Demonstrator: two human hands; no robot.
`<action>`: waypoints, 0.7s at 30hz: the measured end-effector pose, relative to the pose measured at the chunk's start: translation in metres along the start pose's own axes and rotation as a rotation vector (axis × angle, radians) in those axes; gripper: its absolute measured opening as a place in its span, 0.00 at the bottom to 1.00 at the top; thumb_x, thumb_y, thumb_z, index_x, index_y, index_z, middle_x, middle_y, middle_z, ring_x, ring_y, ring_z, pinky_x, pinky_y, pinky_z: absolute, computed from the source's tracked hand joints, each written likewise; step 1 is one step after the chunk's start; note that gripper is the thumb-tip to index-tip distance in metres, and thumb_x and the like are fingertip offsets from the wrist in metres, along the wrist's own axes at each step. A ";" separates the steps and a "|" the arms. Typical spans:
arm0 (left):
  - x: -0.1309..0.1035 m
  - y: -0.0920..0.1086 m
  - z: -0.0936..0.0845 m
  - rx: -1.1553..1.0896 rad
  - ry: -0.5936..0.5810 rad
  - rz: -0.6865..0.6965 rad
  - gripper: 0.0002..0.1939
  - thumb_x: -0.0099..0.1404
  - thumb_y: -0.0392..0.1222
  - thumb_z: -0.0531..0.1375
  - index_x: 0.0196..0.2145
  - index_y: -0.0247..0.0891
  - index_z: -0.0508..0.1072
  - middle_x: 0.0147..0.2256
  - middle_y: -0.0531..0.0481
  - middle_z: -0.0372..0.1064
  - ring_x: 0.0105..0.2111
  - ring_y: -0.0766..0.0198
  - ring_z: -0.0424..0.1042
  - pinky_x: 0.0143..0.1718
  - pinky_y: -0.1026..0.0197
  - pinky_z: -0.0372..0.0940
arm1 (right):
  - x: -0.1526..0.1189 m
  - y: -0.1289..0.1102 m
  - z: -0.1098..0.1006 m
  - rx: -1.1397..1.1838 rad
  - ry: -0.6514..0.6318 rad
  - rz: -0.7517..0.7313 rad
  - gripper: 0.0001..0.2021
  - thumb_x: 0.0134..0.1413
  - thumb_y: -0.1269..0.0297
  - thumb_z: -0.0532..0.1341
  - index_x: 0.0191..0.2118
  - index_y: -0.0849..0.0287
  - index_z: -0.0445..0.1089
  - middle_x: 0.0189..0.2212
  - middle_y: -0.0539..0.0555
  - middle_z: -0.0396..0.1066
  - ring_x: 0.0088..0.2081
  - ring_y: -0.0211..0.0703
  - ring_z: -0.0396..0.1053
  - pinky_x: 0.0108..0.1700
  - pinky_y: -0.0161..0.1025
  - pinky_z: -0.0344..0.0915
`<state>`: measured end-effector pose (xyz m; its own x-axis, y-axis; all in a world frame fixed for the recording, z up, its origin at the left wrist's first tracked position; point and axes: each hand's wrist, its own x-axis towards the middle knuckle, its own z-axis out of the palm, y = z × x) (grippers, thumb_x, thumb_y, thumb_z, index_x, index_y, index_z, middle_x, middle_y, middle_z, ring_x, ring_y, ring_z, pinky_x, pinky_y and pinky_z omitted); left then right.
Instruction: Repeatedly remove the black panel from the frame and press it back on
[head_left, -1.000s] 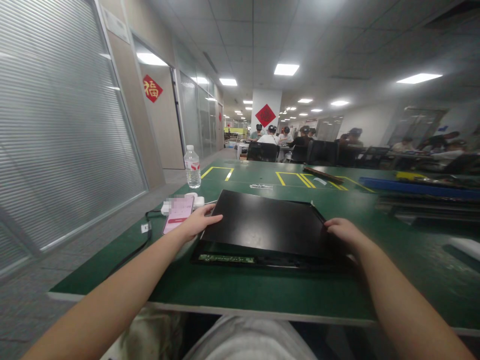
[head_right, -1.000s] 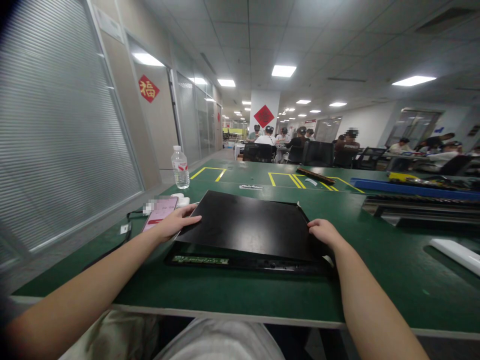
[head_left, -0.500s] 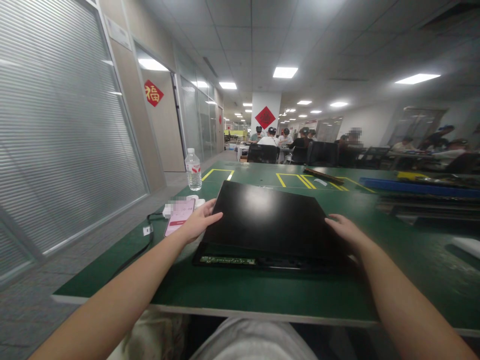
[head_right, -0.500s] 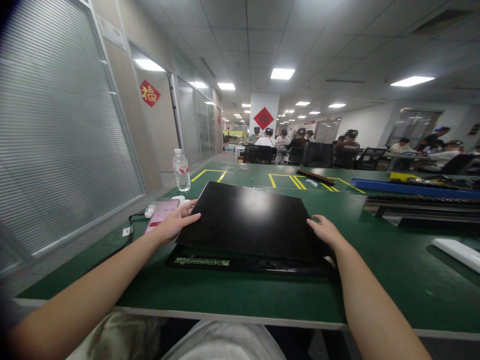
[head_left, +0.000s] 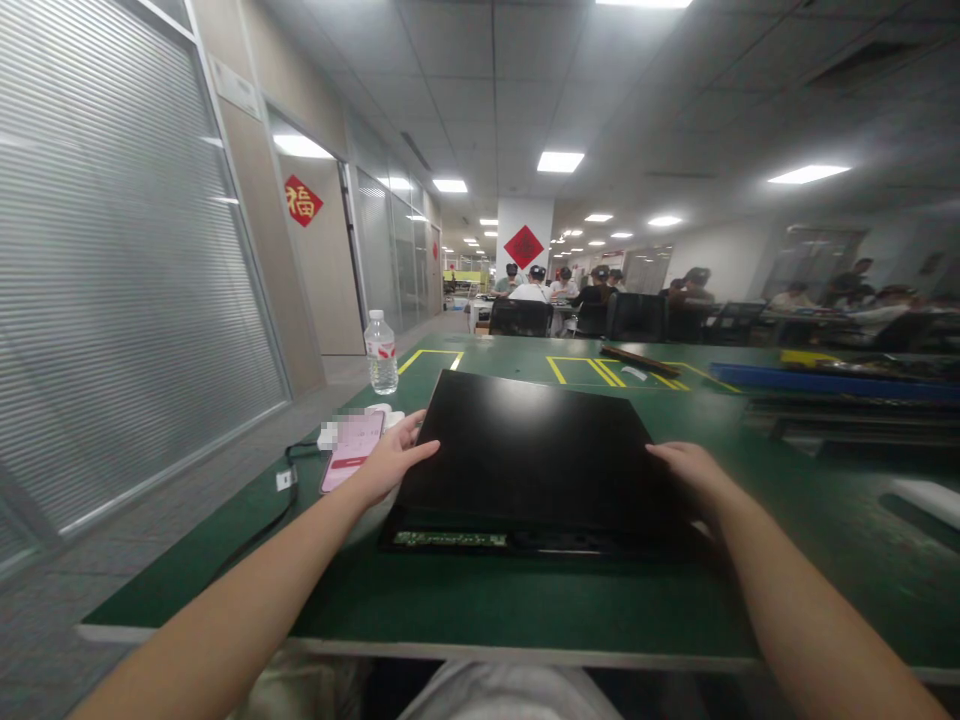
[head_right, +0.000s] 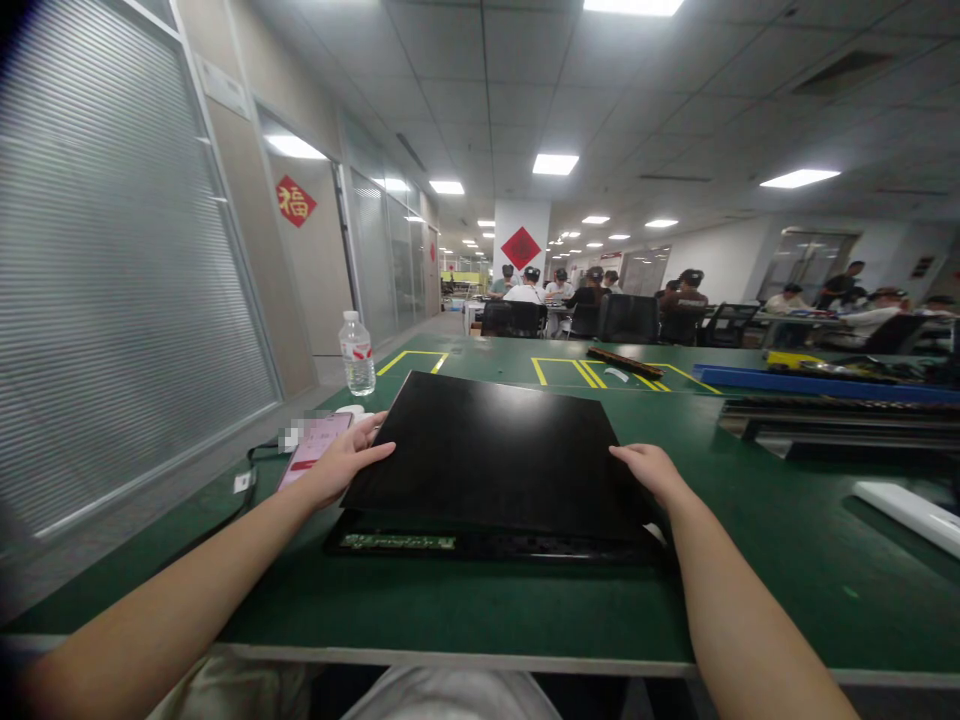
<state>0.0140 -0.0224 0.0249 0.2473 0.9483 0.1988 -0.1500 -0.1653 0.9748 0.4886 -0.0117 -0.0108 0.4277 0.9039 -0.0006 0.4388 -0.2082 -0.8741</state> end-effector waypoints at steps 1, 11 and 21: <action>0.000 0.001 0.000 -0.003 0.013 0.006 0.44 0.48 0.45 0.74 0.60 0.37 0.64 0.50 0.39 0.77 0.49 0.46 0.76 0.52 0.47 0.70 | -0.002 -0.004 -0.001 0.041 0.016 -0.006 0.12 0.46 0.56 0.66 0.32 0.60 0.78 0.33 0.61 0.79 0.41 0.56 0.76 0.43 0.45 0.71; 0.003 0.005 0.000 -0.003 0.096 0.019 0.41 0.43 0.49 0.74 0.54 0.36 0.69 0.45 0.42 0.79 0.45 0.46 0.78 0.47 0.50 0.70 | -0.012 -0.022 -0.012 0.618 0.035 -0.175 0.13 0.50 0.53 0.61 0.36 0.55 0.76 0.32 0.54 0.78 0.43 0.53 0.76 0.46 0.44 0.73; 0.006 -0.002 -0.009 0.176 0.158 -0.033 0.33 0.51 0.55 0.68 0.52 0.37 0.74 0.43 0.43 0.79 0.49 0.44 0.76 0.51 0.49 0.66 | -0.003 -0.019 -0.023 0.306 0.035 -0.173 0.15 0.56 0.53 0.53 0.29 0.55 0.72 0.27 0.59 0.76 0.39 0.54 0.77 0.40 0.46 0.73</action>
<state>0.0072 -0.0137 0.0231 0.0940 0.9824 0.1614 0.0285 -0.1647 0.9859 0.4972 -0.0192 0.0174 0.3963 0.9017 0.1726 0.2526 0.0736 -0.9648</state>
